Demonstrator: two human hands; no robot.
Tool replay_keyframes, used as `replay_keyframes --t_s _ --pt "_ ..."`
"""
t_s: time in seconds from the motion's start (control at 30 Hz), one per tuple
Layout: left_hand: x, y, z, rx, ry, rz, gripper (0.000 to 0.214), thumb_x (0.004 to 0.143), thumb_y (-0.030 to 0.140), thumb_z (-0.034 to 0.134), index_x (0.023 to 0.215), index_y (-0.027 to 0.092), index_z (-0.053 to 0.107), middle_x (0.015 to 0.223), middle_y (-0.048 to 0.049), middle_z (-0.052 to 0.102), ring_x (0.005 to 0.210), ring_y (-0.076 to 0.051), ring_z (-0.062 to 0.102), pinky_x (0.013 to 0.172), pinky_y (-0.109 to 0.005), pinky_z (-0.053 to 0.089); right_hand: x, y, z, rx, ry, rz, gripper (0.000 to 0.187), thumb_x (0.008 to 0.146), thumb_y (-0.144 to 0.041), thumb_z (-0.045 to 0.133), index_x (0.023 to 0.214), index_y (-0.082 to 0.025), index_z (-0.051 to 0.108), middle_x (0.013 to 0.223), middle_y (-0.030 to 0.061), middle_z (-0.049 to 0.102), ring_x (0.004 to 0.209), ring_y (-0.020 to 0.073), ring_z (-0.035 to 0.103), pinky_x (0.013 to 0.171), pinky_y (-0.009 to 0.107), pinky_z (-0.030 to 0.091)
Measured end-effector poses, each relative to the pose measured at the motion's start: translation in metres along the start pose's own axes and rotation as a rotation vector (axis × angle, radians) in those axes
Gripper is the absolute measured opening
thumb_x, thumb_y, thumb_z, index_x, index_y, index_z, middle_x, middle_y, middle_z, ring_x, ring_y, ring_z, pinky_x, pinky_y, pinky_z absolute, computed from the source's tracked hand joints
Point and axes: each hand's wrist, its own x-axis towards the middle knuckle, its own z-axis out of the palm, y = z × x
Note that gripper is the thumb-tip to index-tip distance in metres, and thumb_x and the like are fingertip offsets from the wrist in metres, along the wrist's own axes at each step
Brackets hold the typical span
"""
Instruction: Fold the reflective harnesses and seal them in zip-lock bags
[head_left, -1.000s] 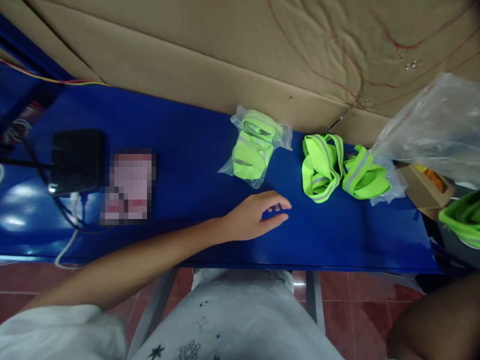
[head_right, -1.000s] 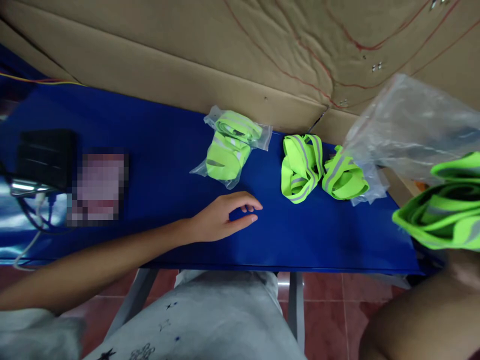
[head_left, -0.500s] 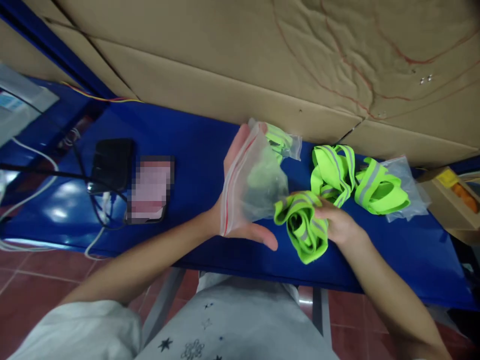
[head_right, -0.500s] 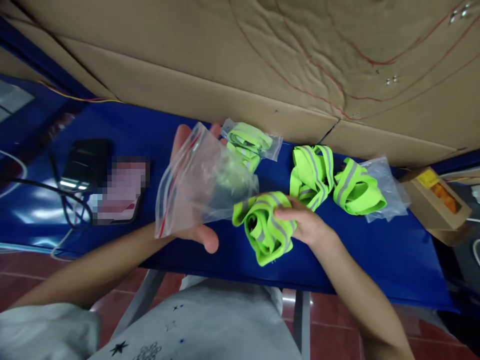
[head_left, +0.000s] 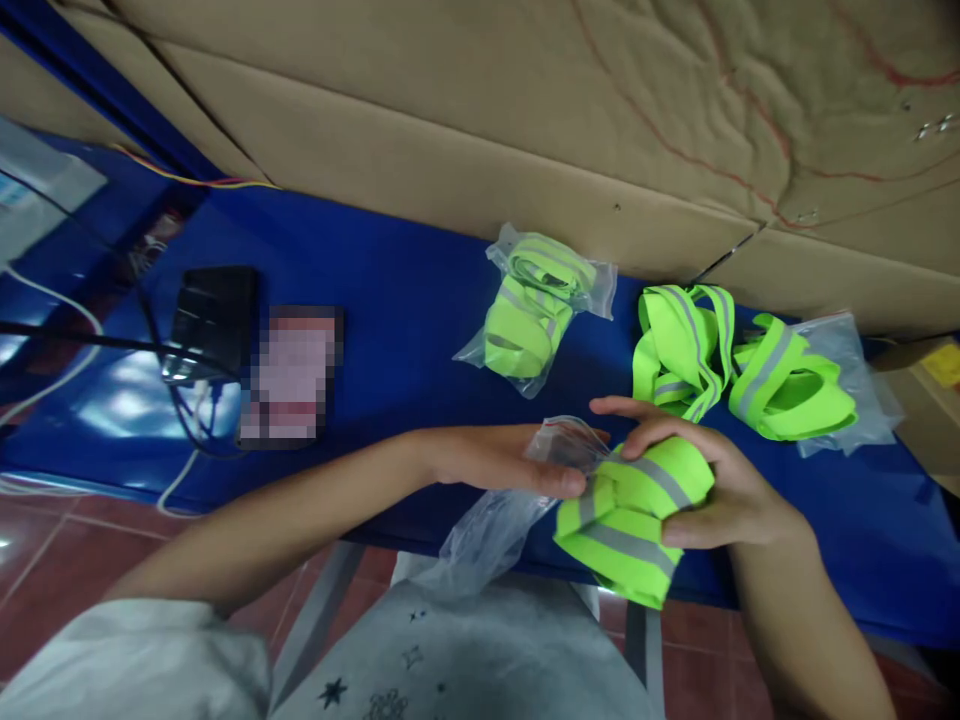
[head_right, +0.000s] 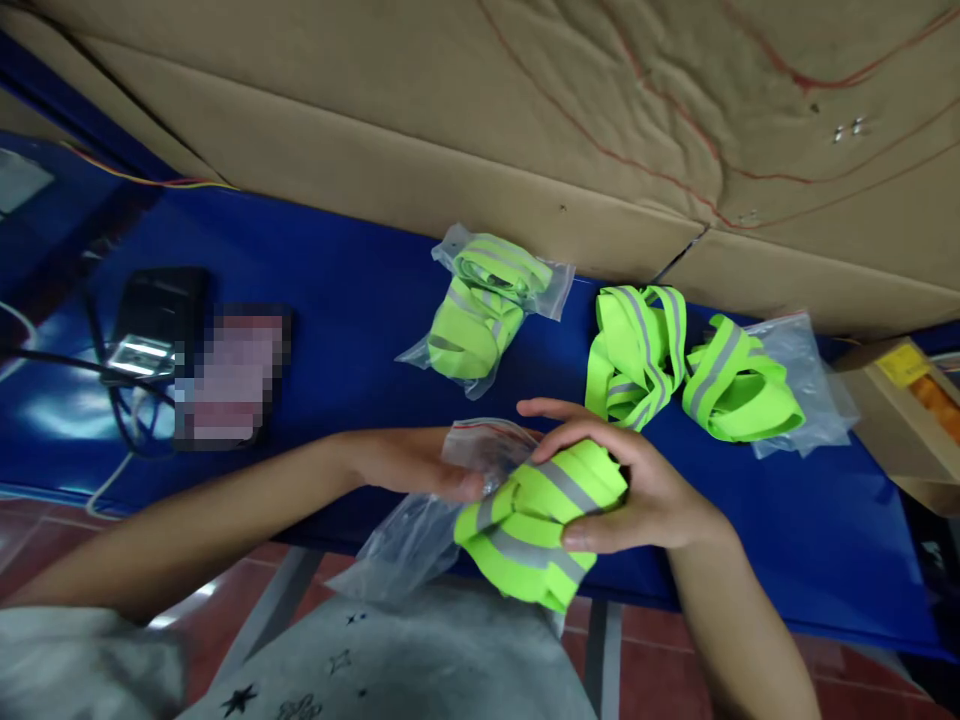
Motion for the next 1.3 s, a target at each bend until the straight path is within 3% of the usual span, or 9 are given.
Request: replay_keyframes --t_s 0.1,0.23,0.37,0.6,0.73,0.83,1.0,1.07,1.3 --pt "0.007 -0.006 0.0 -0.026 -0.075 0.046 0.066 0.093 0.07 0.057 0.137 0.021 0.062 0.14 -0.0117 0.065 0.135 -0.027 0.061 0.115 -0.038 0.05 0.007 0.0 0.014 -0.134 -0.049 -0.01 0.054 0.073 -0.03 0.09 0.124 -0.029 0.069 0.16 0.0087 0.048 0.146 0.03 0.05 0.121 0.042 0.042" --pt "0.004 -0.008 -0.003 -0.034 -0.002 0.055 0.065 0.091 0.072 0.058 0.134 0.024 0.063 0.134 -0.0112 0.068 0.133 -0.025 0.06 0.119 -0.039 0.046 0.007 -0.003 0.021 -0.18 -0.057 -0.064 0.061 0.073 -0.029 0.091 0.128 -0.03 0.067 0.167 0.0082 0.039 0.152 0.0305 0.043 0.122 0.042 0.041" --pt "-0.002 -0.014 -0.003 -0.026 0.069 -0.005 0.076 0.086 0.078 0.058 0.14 0.025 0.059 0.14 -0.013 0.063 0.13 -0.026 0.062 0.112 -0.04 0.05 0.001 -0.009 0.022 -0.136 -0.02 -0.116 0.057 0.073 -0.031 0.09 0.125 -0.031 0.068 0.162 0.0071 0.046 0.152 0.0304 0.043 0.122 0.043 0.041" --pt "-0.006 -0.008 -0.006 0.121 0.057 -0.064 0.09 0.084 0.083 0.054 0.152 0.023 0.049 0.159 -0.0141 0.047 0.157 -0.029 0.031 0.126 -0.048 0.035 0.01 -0.002 0.032 -0.156 -0.114 -0.124 0.057 0.073 -0.033 0.09 0.125 -0.028 0.068 0.16 0.0087 0.047 0.15 0.0325 0.045 0.126 0.048 0.035" --pt "-0.004 0.003 -0.005 0.213 0.031 -0.037 0.093 0.085 0.085 0.049 0.151 0.019 0.048 0.161 -0.015 0.045 0.153 -0.031 0.039 0.124 -0.048 0.039 0.011 -0.005 0.032 -0.11 -0.067 -0.161 0.056 0.073 -0.032 0.09 0.124 -0.028 0.067 0.152 0.008 0.054 0.145 0.0306 0.049 0.123 0.046 0.039" --pt "-0.006 0.006 -0.002 0.252 0.106 -0.073 0.091 0.088 0.073 0.063 0.158 0.02 0.038 0.165 -0.014 0.039 0.154 -0.031 0.038 0.124 -0.047 0.04 0.011 -0.006 0.032 -0.149 -0.056 -0.147 0.054 0.073 -0.033 0.09 0.122 -0.028 0.067 0.156 0.0092 0.05 0.147 0.0316 0.047 0.125 0.047 0.036" --pt "-0.014 0.012 0.001 0.402 0.306 -0.049 0.079 0.084 0.046 0.081 0.152 0.025 0.047 0.148 -0.012 0.057 0.136 -0.029 0.057 0.114 -0.045 0.048 0.012 -0.004 0.031 -0.116 -0.22 -0.138 0.058 0.07 -0.032 0.091 0.123 -0.025 0.068 0.139 0.0093 0.062 0.126 0.0238 0.064 0.11 0.035 0.051" --pt "-0.016 0.018 0.003 0.546 0.316 0.005 0.074 0.08 0.041 0.086 0.146 0.03 0.054 0.142 -0.0086 0.059 0.133 -0.026 0.057 0.115 -0.042 0.047 0.011 -0.007 0.028 -0.056 -0.272 -0.131 0.058 0.07 -0.03 0.091 0.123 -0.025 0.068 0.129 0.0075 0.068 0.115 0.0205 0.07 0.101 0.03 0.055" --pt "-0.008 0.007 0.01 0.634 0.325 0.033 0.083 0.081 0.048 0.084 0.151 0.028 0.044 0.143 -0.0098 0.058 0.127 -0.024 0.059 0.105 -0.037 0.05 0.011 -0.001 0.024 -0.112 -0.209 -0.058 0.058 0.071 -0.032 0.091 0.123 -0.023 0.066 0.143 0.0114 0.063 0.131 0.0252 0.064 0.108 0.033 0.052"
